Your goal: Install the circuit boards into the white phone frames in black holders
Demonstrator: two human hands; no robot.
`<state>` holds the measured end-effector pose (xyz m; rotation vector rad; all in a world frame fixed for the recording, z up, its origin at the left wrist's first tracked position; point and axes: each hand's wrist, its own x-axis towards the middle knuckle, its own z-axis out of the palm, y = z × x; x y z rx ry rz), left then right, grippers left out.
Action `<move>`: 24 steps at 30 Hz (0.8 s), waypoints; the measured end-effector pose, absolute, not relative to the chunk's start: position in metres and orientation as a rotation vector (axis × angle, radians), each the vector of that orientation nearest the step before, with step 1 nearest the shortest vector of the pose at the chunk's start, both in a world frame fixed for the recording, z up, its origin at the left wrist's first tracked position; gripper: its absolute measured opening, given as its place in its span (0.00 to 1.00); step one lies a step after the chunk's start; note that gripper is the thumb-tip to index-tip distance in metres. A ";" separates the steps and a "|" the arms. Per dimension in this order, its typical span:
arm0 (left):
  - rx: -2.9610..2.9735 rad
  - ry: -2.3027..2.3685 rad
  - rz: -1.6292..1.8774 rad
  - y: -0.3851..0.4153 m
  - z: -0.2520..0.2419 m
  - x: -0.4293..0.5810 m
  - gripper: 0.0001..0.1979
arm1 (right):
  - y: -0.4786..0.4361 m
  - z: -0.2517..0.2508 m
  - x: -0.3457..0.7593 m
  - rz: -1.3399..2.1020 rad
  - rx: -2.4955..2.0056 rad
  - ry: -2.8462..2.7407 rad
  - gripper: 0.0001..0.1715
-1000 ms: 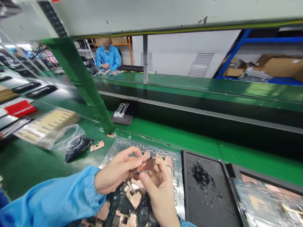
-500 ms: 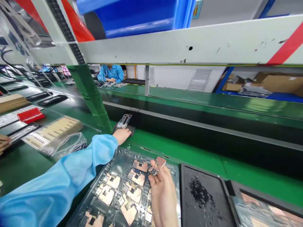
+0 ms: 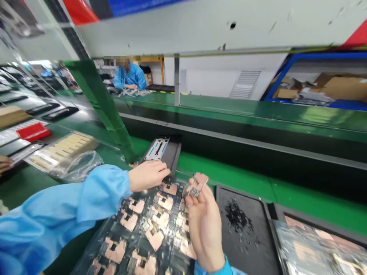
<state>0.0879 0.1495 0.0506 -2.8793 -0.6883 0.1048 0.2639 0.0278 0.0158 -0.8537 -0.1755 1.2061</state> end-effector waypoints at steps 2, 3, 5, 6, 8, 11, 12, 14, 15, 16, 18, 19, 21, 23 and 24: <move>-2.968 -0.542 0.059 0.101 0.049 0.084 0.08 | 0.026 0.027 0.270 1.140 -0.807 -0.211 0.11; -3.010 -0.486 0.032 0.074 0.046 0.081 0.09 | 0.025 0.032 0.273 1.105 -0.790 -0.233 0.08; -3.096 -0.397 -0.051 0.023 0.037 0.073 0.11 | 0.024 0.038 0.277 1.044 -0.797 -0.307 0.05; -3.139 -0.376 -0.111 -0.001 0.031 0.070 0.11 | 0.023 0.040 0.278 1.025 -0.822 -0.355 0.05; -3.213 -0.387 -0.242 -0.038 0.021 0.065 0.10 | 0.021 0.039 0.277 1.026 -0.874 -0.449 0.05; -3.268 -0.464 -0.432 -0.050 0.013 0.059 0.09 | 0.019 0.034 0.270 1.120 -0.907 -0.539 0.07; -3.260 -0.482 -0.523 -0.041 0.012 0.056 0.10 | 0.019 0.031 0.267 1.160 -0.912 -0.565 0.08; -3.196 -0.591 -0.698 -0.009 0.012 0.047 0.13 | 0.019 0.027 0.262 1.212 -0.933 -0.625 0.11; -3.141 -0.688 -0.759 0.011 0.012 0.041 0.14 | 0.019 0.025 0.260 1.226 -0.946 -0.653 0.11; -3.082 -0.827 -0.770 0.029 0.011 0.035 0.15 | 0.019 0.023 0.257 1.240 -0.963 -0.678 0.12; -3.013 -1.031 -0.711 0.058 0.004 0.025 0.17 | 0.020 0.020 0.253 1.247 -1.006 -0.735 0.12; -3.005 -1.085 -0.673 0.067 0.000 0.022 0.18 | 0.021 0.018 0.251 1.241 -1.035 -0.773 0.11; -3.035 -1.109 -0.643 0.073 -0.008 0.020 0.18 | 0.022 0.015 0.248 1.205 -1.098 -0.884 0.11; -3.097 -1.108 -0.677 0.071 -0.012 0.019 0.16 | 0.023 0.016 0.246 1.123 -1.186 -1.042 0.10; -3.135 -1.105 -0.710 0.069 -0.013 0.019 0.14 | 0.024 0.017 0.245 1.062 -1.241 -1.140 0.09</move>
